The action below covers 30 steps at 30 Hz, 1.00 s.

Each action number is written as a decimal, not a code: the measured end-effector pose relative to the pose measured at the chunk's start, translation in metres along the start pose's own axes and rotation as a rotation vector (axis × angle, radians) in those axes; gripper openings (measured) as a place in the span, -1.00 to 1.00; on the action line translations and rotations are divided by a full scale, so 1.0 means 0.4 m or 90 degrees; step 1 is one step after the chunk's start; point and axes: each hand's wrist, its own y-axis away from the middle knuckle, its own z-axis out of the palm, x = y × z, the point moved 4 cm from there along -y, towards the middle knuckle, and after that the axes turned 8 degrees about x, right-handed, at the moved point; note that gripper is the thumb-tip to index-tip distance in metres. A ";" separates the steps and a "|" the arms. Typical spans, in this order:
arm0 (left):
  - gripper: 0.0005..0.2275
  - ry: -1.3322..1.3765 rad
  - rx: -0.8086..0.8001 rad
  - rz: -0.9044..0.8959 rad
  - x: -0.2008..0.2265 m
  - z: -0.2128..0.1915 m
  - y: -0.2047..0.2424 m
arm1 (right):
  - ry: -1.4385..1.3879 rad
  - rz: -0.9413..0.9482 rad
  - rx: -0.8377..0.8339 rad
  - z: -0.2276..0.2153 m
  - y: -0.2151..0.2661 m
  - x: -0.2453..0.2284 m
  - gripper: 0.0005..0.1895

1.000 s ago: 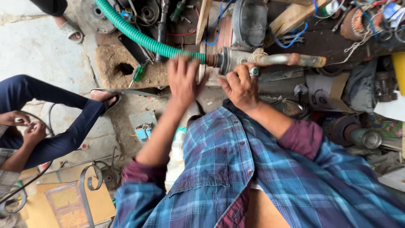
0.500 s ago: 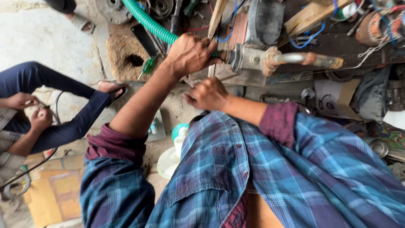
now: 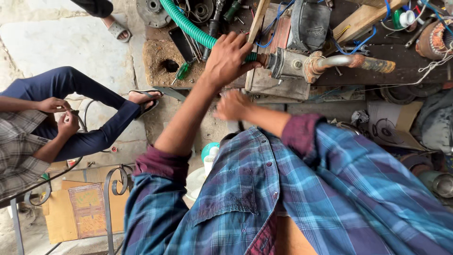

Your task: The person uses a wrench to tighten a bolt on a mechanical assembly connected to a green hose. They repeatedly reposition the wrench and apply force to secure the connection while standing in a cluttered workshop.

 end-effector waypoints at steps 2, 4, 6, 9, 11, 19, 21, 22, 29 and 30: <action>-0.66 0.034 0.077 -0.101 0.025 -0.005 0.050 | -0.059 -0.027 -0.063 0.006 0.084 -0.066 -0.48; -0.75 0.038 0.209 -0.214 0.065 0.002 0.143 | -0.214 0.028 -0.037 -0.027 0.171 -0.092 -0.42; -0.88 0.175 0.300 -0.437 0.112 0.051 0.277 | -0.364 0.092 0.009 -0.087 0.216 -0.076 -0.50; -0.63 0.337 0.080 -0.854 0.155 0.235 0.474 | -0.342 0.128 0.132 -0.224 0.294 -0.033 -0.41; -0.51 0.599 -0.155 -0.991 0.219 0.357 0.567 | -0.412 0.143 0.236 -0.328 0.355 -0.032 -0.43; -0.47 1.101 -0.224 -0.964 0.300 0.554 0.486 | -0.725 0.314 0.602 -0.429 0.518 0.006 -0.53; -0.49 1.028 -0.303 -0.888 0.282 0.532 0.440 | -0.792 0.440 0.725 -0.407 0.593 0.052 -0.62; -0.54 1.019 -0.370 -0.745 0.293 0.511 0.410 | -0.855 0.486 0.802 -0.393 0.630 0.082 -0.67; -0.75 0.641 -0.407 -0.438 0.307 0.400 0.281 | -0.903 0.538 0.780 -0.334 0.765 0.167 -0.73; -0.77 0.490 -0.361 -0.381 0.283 0.388 0.260 | -0.729 0.572 0.658 -0.326 0.765 0.163 -0.77</action>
